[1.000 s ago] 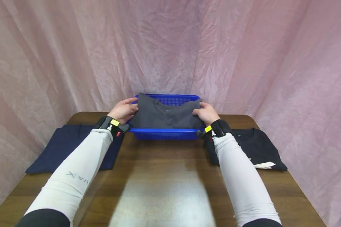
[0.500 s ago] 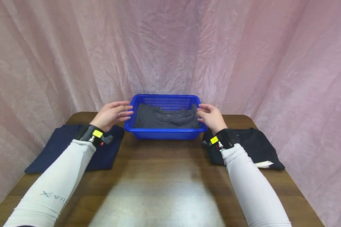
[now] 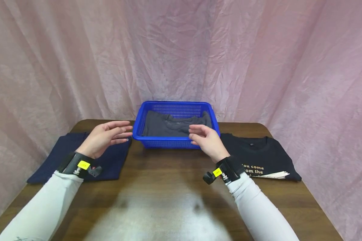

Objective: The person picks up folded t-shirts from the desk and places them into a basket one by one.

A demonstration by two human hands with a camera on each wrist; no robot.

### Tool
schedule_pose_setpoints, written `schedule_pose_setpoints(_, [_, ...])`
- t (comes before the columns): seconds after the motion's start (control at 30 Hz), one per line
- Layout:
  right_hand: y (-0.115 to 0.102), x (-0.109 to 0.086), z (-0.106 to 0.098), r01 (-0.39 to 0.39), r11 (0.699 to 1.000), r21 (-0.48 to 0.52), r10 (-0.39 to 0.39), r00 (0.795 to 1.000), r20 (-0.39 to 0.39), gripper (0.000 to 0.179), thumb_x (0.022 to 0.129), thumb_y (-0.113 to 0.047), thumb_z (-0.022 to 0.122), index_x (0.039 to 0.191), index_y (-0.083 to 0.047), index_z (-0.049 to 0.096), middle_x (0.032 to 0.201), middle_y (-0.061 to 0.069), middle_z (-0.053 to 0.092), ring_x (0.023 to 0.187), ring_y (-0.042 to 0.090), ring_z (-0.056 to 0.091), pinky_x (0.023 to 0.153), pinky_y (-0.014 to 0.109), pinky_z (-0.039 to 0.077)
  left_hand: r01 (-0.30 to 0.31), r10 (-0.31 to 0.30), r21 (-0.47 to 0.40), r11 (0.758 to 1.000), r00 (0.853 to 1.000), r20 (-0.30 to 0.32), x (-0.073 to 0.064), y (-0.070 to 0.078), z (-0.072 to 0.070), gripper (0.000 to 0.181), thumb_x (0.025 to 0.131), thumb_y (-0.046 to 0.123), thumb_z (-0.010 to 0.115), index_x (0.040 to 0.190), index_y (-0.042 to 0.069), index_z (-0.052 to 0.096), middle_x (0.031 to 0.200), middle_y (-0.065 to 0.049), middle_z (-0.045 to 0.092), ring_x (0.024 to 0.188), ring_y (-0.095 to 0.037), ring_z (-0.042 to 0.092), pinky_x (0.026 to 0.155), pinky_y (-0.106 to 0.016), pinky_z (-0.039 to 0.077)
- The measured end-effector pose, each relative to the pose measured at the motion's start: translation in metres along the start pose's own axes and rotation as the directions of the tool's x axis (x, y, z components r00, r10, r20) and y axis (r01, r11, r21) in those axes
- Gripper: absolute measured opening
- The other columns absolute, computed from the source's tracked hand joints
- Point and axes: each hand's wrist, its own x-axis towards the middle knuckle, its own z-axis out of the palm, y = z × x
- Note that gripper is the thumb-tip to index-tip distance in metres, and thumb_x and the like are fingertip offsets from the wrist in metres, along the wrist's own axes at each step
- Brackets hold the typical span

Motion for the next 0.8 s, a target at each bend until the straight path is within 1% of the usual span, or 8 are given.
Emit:
schedule_pose_setpoints(0.1, [0.001, -0.002, 0.017, 0.021, 1.0, -0.003, -0.021, 0.999, 0.026, 0.035, 0.097, -0.006, 0.064, 0.131, -0.001, 0.057, 0.123, 0.015, 0.061, 0.106, 0.03, 0.06, 0.084, 0.033, 0.056, -0.016, 0.017, 0.051, 0.999, 1.0, -0.013, -0.011, -0.008, -0.009, 0.04, 0.104, 0.012, 0.055, 0.14, -0.003, 0.048, 0.133, -0.023, 0.054, 0.115, -0.036, 0.054, 0.09, -0.042, 0.052])
schedule_pose_setpoints(0.23, [0.004, -0.003, 0.041, 0.018, 1.0, 0.009, -0.018, 0.997, 0.073, 0.035, 0.096, -0.004, 0.066, 0.13, 0.001, 0.058, 0.125, 0.018, 0.06, 0.107, 0.029, 0.06, 0.085, 0.037, 0.056, -0.009, 0.012, 0.078, 0.997, 0.999, -0.04, -0.025, -0.016, -0.025, 0.04, 0.104, 0.013, 0.056, 0.14, -0.002, 0.048, 0.131, -0.019, 0.057, 0.114, -0.036, 0.055, 0.089, -0.043, 0.053])
schedule_pose_setpoints(0.37, [0.012, -0.002, 0.067, 0.025, 1.0, 0.004, -0.025, 0.991, 0.13, 0.035, 0.095, -0.002, 0.066, 0.128, 0.005, 0.058, 0.125, 0.019, 0.06, 0.105, 0.028, 0.061, 0.084, 0.041, 0.056, 0.022, -0.017, 0.097, 0.995, 0.998, -0.059, -0.038, -0.025, -0.049, 0.044, 0.105, 0.017, 0.054, 0.143, -0.003, 0.044, 0.133, -0.018, 0.055, 0.116, -0.034, 0.054, 0.089, -0.041, 0.052])
schedule_pose_setpoints(0.5, [0.024, 0.001, 0.094, 0.039, 0.999, -0.028, -0.034, 0.984, 0.176, 0.032, 0.093, 0.001, 0.066, 0.125, 0.003, 0.061, 0.118, 0.016, 0.064, 0.098, 0.03, 0.063, 0.081, 0.045, 0.057, 0.062, -0.041, 0.165, 0.984, 0.991, -0.13, -0.051, -0.035, -0.077, 0.046, 0.107, 0.018, 0.051, 0.145, -0.004, 0.04, 0.136, -0.021, 0.052, 0.117, -0.034, 0.053, 0.088, -0.039, 0.053])
schedule_pose_setpoints(0.57, [0.03, 0.002, 0.108, 0.034, 0.997, -0.064, -0.021, 0.981, 0.192, 0.031, 0.093, 0.0, 0.066, 0.124, 0.0, 0.063, 0.115, 0.012, 0.065, 0.095, 0.027, 0.065, 0.08, 0.045, 0.057, 0.086, -0.048, 0.223, 0.971, 0.984, -0.172, -0.058, -0.038, -0.091, 0.046, 0.107, 0.018, 0.049, 0.146, -0.004, 0.038, 0.138, -0.025, 0.048, 0.117, -0.034, 0.053, 0.087, -0.038, 0.054])
schedule_pose_setpoints(0.67, [0.037, 0.003, 0.127, 0.026, 0.992, -0.121, 0.0, 0.977, 0.213, 0.032, 0.092, -0.003, 0.068, 0.124, -0.004, 0.064, 0.116, 0.012, 0.066, 0.095, 0.022, 0.064, 0.08, 0.04, 0.056, 0.125, -0.051, 0.316, 0.941, 0.971, -0.232, -0.068, -0.039, -0.11, 0.048, 0.108, 0.019, 0.046, 0.148, -0.005, 0.035, 0.139, -0.03, 0.044, 0.116, -0.033, 0.054, 0.085, -0.036, 0.055])
schedule_pose_setpoints(0.73, [0.039, 0.004, 0.138, 0.026, 0.987, -0.159, 0.009, 0.976, 0.217, 0.032, 0.092, -0.006, 0.069, 0.124, -0.006, 0.064, 0.118, 0.011, 0.066, 0.096, 0.017, 0.062, 0.082, 0.036, 0.054, 0.155, -0.046, 0.377, 0.913, 0.958, -0.282, -0.074, -0.04, -0.12, 0.049, 0.108, 0.021, 0.046, 0.148, -0.004, 0.037, 0.138, -0.03, 0.045, 0.114, -0.03, 0.056, 0.082, -0.033, 0.056])
schedule_pose_setpoints(0.8, [0.041, 0.005, 0.148, 0.037, 0.984, -0.173, 0.002, 0.976, 0.22, 0.032, 0.092, -0.008, 0.069, 0.124, -0.007, 0.064, 0.119, 0.012, 0.065, 0.098, 0.015, 0.061, 0.084, 0.036, 0.052, 0.191, -0.041, 0.429, 0.883, 0.941, -0.335, -0.079, -0.041, -0.129, 0.049, 0.107, 0.024, 0.047, 0.148, -0.002, 0.038, 0.135, -0.029, 0.047, 0.111, -0.027, 0.058, 0.078, -0.028, 0.057])
